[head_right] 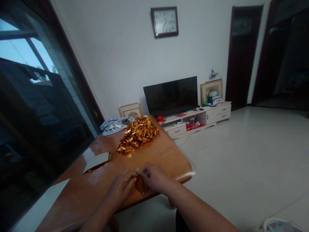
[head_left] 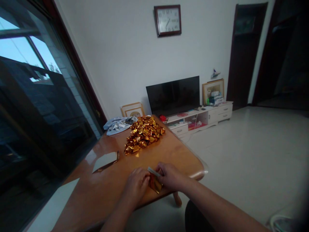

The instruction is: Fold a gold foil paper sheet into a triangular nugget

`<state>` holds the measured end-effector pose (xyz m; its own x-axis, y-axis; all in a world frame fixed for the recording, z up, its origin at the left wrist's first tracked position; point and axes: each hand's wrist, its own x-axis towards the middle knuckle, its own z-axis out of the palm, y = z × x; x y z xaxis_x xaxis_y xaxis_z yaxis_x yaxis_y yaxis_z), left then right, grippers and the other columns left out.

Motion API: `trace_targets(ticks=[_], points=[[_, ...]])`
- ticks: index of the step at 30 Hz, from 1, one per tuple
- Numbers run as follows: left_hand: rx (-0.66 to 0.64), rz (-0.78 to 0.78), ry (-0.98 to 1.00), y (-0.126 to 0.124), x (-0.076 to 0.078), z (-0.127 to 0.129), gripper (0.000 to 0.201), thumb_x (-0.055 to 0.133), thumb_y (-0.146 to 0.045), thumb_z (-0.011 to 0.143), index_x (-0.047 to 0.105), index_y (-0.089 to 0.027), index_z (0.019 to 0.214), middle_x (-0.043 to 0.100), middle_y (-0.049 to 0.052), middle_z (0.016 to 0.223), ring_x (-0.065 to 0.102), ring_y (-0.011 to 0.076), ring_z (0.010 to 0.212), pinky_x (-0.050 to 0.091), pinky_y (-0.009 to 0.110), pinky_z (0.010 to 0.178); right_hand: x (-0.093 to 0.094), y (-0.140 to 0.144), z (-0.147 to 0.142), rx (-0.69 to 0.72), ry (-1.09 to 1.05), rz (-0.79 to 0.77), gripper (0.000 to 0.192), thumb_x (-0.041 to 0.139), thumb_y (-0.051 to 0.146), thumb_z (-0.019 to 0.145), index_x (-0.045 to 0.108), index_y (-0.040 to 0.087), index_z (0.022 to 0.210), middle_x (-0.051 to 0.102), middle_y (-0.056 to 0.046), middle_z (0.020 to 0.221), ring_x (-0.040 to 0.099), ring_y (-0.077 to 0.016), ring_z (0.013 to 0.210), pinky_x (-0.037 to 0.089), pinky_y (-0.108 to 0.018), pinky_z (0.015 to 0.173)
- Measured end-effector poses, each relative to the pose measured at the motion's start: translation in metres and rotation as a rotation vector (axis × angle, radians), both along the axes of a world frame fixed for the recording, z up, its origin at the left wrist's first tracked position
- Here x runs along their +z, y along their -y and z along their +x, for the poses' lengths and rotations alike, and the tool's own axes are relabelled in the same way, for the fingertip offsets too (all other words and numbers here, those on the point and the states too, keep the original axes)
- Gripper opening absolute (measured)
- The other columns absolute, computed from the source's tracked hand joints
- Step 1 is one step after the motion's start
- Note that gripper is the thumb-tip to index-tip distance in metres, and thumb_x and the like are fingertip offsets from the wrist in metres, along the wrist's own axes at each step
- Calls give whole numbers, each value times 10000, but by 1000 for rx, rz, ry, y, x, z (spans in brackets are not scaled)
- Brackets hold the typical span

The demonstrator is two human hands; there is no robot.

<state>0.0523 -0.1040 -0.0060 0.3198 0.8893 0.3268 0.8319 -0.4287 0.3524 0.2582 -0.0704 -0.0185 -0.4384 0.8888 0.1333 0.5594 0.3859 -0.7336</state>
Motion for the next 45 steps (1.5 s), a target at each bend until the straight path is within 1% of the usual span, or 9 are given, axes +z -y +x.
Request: trace_targets(ticks=[3,7,11,14,17,27,36,40,45], points=[[-59,-25,-16,9,-5,-1,260,477,-217,919,713,-261,1018,660,67,966,588,236,942,432,368,850,0,1,2,-3,20,6,244,634,159,776,618,221,1012,689,21,817,596,-130,678,340,-206,549],[-23,5,-78,19,-6,-2,283,477,-231,927,707,-295,1079,660,59,1048,558,247,1012,400,406,904,8,8,7,-12,57,70,181,622,161,786,621,214,959,665,-6,879,581,-157,769,354,-236,635],[-12,11,-94,25,-4,2,270,503,-261,927,706,-304,1100,653,58,1123,538,251,1069,385,419,935,18,23,14,77,162,287,202,588,145,788,643,215,970,638,-39,996,536,-208,972,362,-285,806],[1,25,-98,24,-6,4,267,508,-302,932,705,-313,1111,654,51,1126,544,250,1069,395,415,927,22,34,19,192,268,436,192,615,228,806,656,219,993,641,-52,1007,504,-237,1008,348,-337,879],[11,45,-109,22,-10,3,258,509,-333,934,710,-328,1096,664,35,1105,560,246,1054,405,410,925,23,39,22,228,352,502,216,620,345,841,665,219,1011,654,-66,1007,500,-257,1001,333,-386,909],[39,89,-103,6,-28,-5,249,513,-364,930,729,-336,1048,692,31,1038,593,248,1007,428,406,874,19,33,24,210,464,512,368,641,542,835,652,232,1033,667,-54,1010,533,-258,965,355,-392,873],[40,78,-68,21,-17,6,170,555,-286,910,721,-279,947,673,32,977,582,224,970,400,383,875,17,39,25,200,445,476,234,592,441,923,680,252,1028,668,-37,990,539,-229,972,321,-369,884],[25,65,-36,27,-12,9,168,536,-226,915,701,-258,908,651,28,932,565,212,943,398,367,878,15,39,25,201,430,483,265,487,423,993,678,239,986,663,-38,966,536,-216,964,314,-357,862],[11,53,-42,32,-8,11,202,522,-164,889,691,-260,941,642,30,942,551,215,950,390,367,883,9,35,23,168,392,460,253,488,389,997,672,226,936,652,-33,940,528,-202,933,318,-342,856]])
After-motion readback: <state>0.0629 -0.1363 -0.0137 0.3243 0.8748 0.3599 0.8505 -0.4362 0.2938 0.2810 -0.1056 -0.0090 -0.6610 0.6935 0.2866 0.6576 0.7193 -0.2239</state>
